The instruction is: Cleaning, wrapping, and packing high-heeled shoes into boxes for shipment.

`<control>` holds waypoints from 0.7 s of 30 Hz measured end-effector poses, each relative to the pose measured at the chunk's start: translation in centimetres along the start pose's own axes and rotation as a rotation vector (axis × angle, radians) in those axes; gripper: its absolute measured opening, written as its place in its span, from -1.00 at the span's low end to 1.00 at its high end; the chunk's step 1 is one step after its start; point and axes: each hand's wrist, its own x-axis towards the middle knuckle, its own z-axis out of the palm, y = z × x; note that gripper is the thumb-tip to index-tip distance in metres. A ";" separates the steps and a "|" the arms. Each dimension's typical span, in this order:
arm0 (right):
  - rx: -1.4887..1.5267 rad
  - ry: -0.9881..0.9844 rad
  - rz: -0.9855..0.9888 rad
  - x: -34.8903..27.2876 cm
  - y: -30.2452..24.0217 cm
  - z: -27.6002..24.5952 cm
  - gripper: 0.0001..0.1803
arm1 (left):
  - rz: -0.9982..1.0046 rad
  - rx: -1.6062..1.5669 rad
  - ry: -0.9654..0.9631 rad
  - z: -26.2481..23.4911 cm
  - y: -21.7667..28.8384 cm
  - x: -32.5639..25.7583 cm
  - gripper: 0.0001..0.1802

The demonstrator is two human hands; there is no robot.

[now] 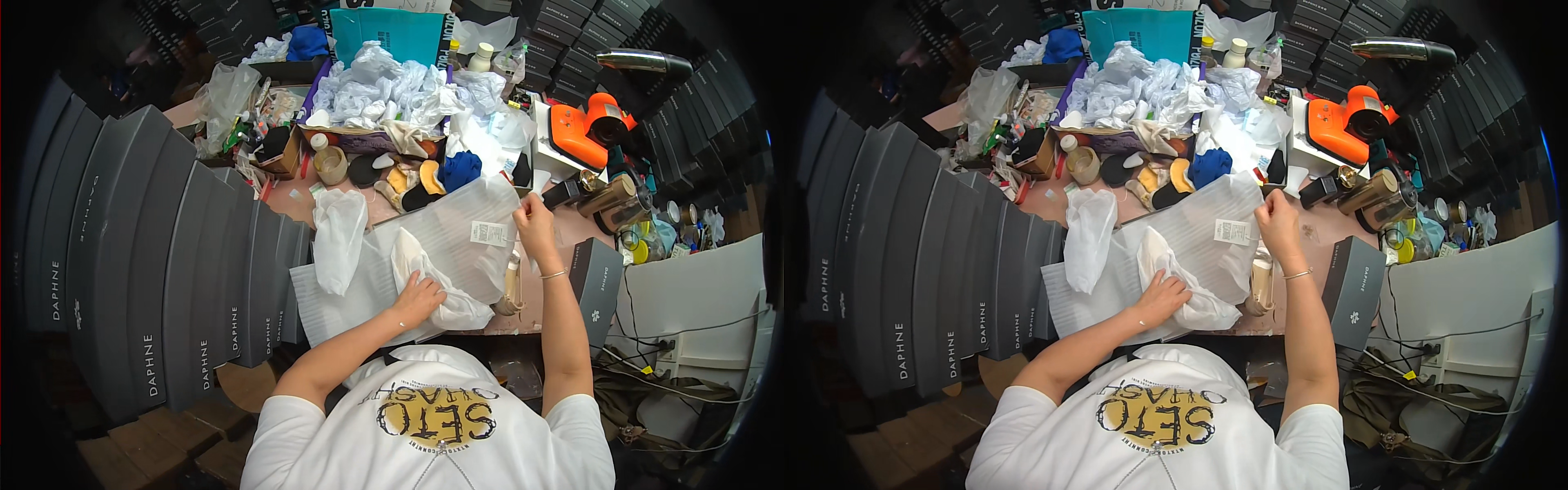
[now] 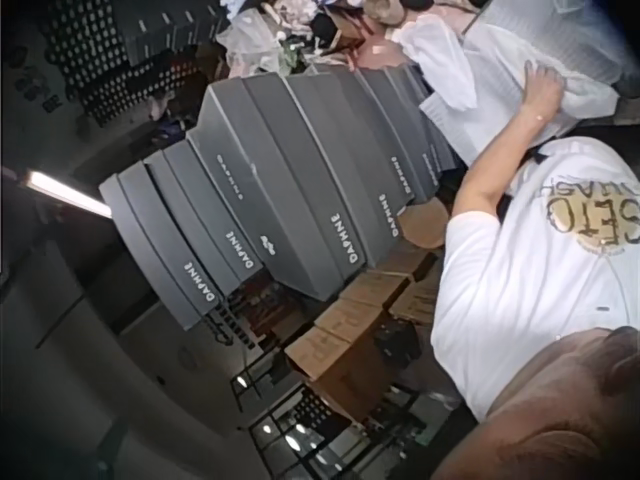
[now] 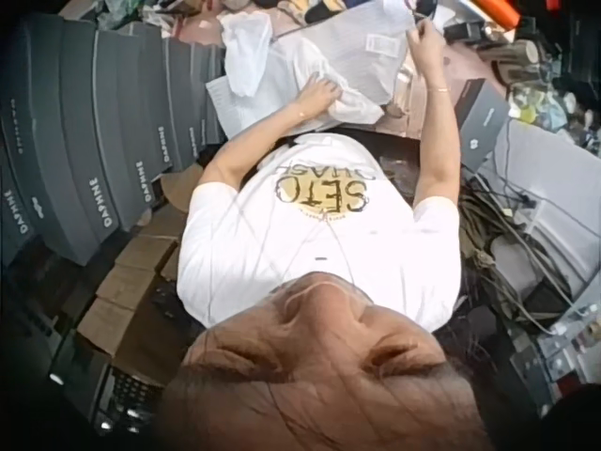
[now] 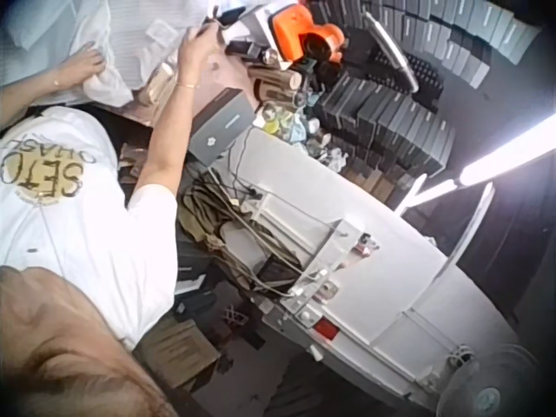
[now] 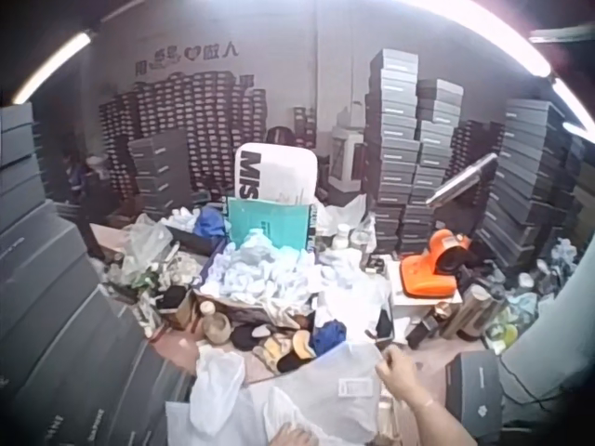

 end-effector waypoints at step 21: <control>0.070 -0.052 -0.443 -6.7 -4.2 13.5 -0.66 | -0.567 -0.736 -0.481 -8.5 3.2 -13.7 -0.46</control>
